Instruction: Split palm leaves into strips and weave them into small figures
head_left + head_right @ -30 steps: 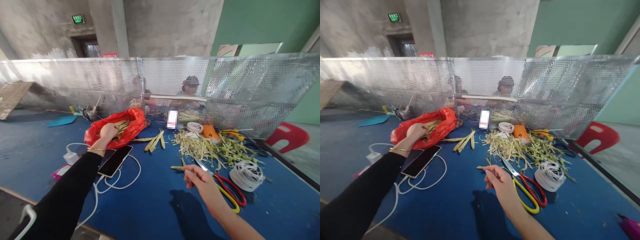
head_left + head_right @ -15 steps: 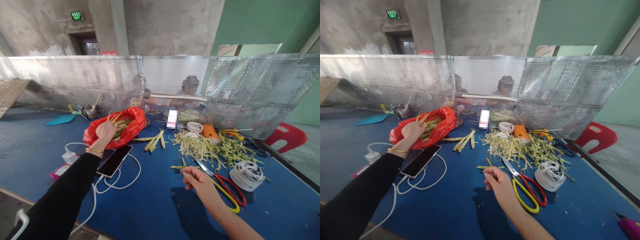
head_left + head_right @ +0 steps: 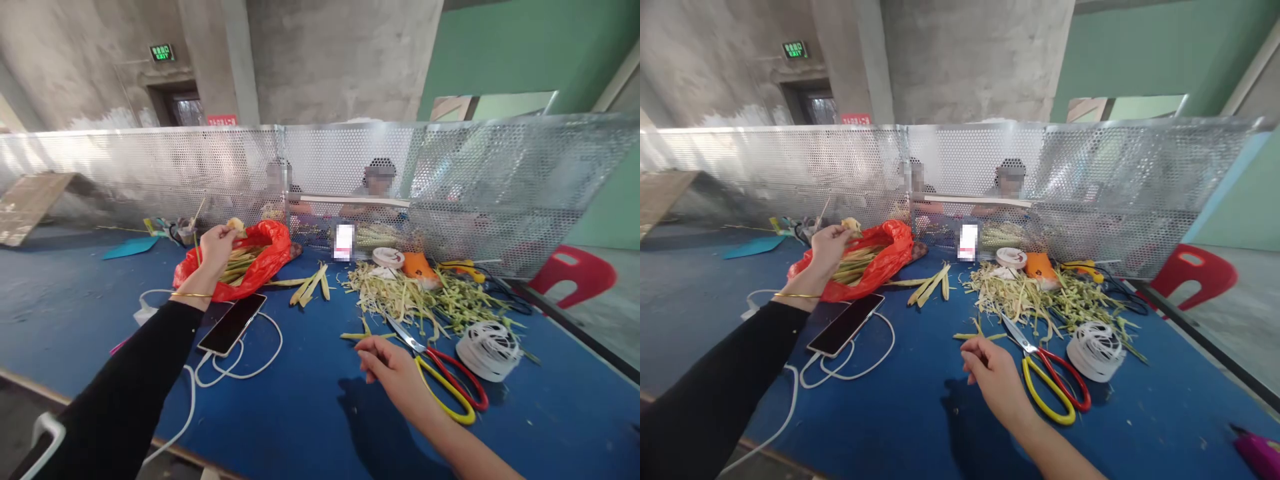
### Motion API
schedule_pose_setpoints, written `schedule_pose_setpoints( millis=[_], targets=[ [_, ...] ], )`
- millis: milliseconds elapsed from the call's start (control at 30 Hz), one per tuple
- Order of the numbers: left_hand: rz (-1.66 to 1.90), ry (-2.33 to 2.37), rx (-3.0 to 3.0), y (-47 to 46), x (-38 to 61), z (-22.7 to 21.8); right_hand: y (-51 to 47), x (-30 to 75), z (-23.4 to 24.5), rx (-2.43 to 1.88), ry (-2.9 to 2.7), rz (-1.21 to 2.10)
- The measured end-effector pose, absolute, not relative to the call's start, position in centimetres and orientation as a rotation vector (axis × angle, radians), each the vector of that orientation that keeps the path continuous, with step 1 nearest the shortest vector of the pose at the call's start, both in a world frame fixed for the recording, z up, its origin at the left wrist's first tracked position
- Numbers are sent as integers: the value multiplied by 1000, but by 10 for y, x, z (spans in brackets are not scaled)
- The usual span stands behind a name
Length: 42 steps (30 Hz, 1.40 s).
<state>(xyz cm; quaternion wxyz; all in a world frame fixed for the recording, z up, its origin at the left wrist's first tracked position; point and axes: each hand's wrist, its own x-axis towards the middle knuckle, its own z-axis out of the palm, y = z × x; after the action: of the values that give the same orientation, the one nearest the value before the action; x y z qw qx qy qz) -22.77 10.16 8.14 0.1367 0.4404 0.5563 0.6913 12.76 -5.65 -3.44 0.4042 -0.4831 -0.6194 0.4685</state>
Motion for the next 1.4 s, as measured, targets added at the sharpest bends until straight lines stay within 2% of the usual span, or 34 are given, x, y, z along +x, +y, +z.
schedule_pose_setpoints(
  millis=[200, 267, 367, 500, 600, 800, 933, 1133, 1400],
  targets=[
    [1857, 1186, 1394, 78, -160, 90, -64, 126, -27, -1189, -1647, 1045],
    [1749, 990, 1410, 63, -125, 82, -66, 127, -23, -1151, -1629, 990],
    [1593, 942, 1534, 35, -73, 60, -65, 132, -15, -1101, -1445, 953],
    [1404, 932, 1695, -1, -22, 29, -59, 137, -4, -993, -1156, 1097],
    [1301, 883, 1800, -19, -6, 17, -55, 135, -3, -939, -1226, 1225],
    [1142, 726, 1383, -31, -6, 13, -56, 130, -13, -1040, -1377, 1180],
    [1241, 872, 1160, -31, -5, 10, -60, 130, -14, -1176, -1549, 1077],
    [1441, 1063, 969, -16, -14, 8, -66, 128, -11, -1213, -1651, 1118],
    [1601, 1170, 741, 22, -59, 7, -76, 154, 22, -1173, -2122, 1473]
  ],
)
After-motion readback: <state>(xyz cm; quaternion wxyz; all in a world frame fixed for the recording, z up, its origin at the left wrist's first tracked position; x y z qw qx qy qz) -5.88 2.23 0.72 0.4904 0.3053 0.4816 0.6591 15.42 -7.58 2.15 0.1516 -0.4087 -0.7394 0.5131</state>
